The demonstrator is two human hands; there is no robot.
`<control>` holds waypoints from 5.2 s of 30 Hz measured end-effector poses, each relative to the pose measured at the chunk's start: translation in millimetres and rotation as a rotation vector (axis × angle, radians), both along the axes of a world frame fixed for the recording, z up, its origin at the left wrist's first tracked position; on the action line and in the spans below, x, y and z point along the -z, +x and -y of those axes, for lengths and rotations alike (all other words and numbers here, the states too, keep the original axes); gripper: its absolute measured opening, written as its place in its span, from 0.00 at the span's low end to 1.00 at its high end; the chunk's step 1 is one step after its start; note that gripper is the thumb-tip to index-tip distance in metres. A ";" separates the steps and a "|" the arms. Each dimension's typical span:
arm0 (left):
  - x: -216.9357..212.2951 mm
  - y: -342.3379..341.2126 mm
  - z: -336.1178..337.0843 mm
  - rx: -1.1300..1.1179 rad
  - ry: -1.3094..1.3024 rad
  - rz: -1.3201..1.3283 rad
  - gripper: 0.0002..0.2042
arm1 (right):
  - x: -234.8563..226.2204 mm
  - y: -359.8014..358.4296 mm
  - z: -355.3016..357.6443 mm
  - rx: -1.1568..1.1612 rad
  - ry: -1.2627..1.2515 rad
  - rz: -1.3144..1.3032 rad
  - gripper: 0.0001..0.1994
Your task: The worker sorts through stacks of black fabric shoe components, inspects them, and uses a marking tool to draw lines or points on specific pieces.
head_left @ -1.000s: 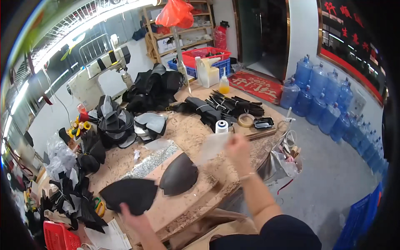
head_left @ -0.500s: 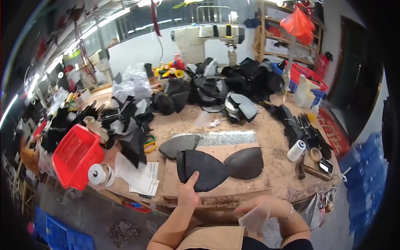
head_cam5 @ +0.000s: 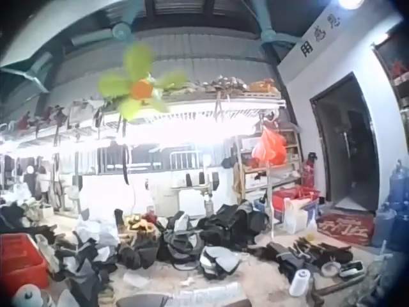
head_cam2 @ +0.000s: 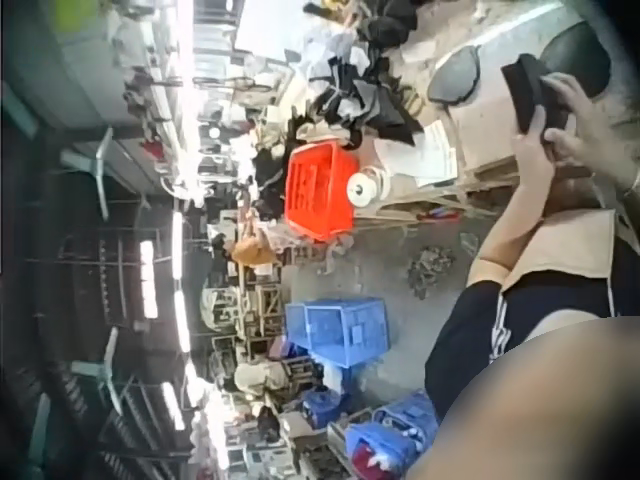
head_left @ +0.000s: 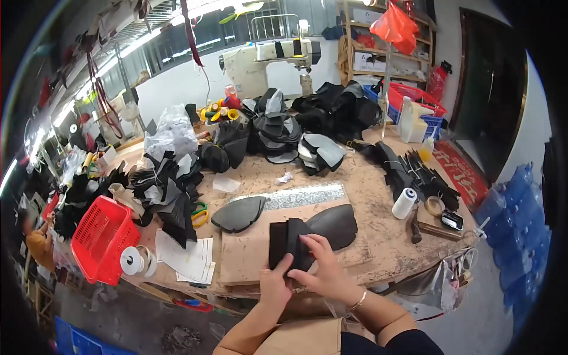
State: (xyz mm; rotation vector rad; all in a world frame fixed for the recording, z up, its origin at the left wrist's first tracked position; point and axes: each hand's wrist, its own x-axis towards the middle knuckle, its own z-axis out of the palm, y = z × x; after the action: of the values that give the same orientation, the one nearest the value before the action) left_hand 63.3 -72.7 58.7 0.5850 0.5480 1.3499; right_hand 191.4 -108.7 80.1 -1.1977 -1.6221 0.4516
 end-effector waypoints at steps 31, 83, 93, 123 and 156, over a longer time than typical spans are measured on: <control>18.9 -122.8 -106.9 -0.022 -0.046 0.525 0.23 | 65.6 143.1 -23.6 0.223 0.000 -1.687 0.16; 25.0 15.2 -52.6 0.130 0.514 -0.536 0.22 | 46.2 123.9 -68.5 0.790 -0.235 0.407 0.37; 5.2 124.4 -202.1 0.776 1.227 -1.230 0.22 | -102.3 345.0 -232.0 0.661 -0.422 0.784 0.12; 24.3 196.6 -254.2 0.720 0.878 -1.346 0.24 | -83.7 677.4 -537.6 1.025 -0.403 1.027 0.14; 42.9 180.6 -239.5 0.548 0.959 -1.201 0.29 | 28.2 155.9 -419.1 -0.626 0.054 1.085 0.05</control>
State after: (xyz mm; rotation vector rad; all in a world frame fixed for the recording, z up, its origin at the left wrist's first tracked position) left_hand 243.9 166.7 15.7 2.2113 0.5695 0.5284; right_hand 347.3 310.4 52.0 -0.8881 -2.9493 0.0990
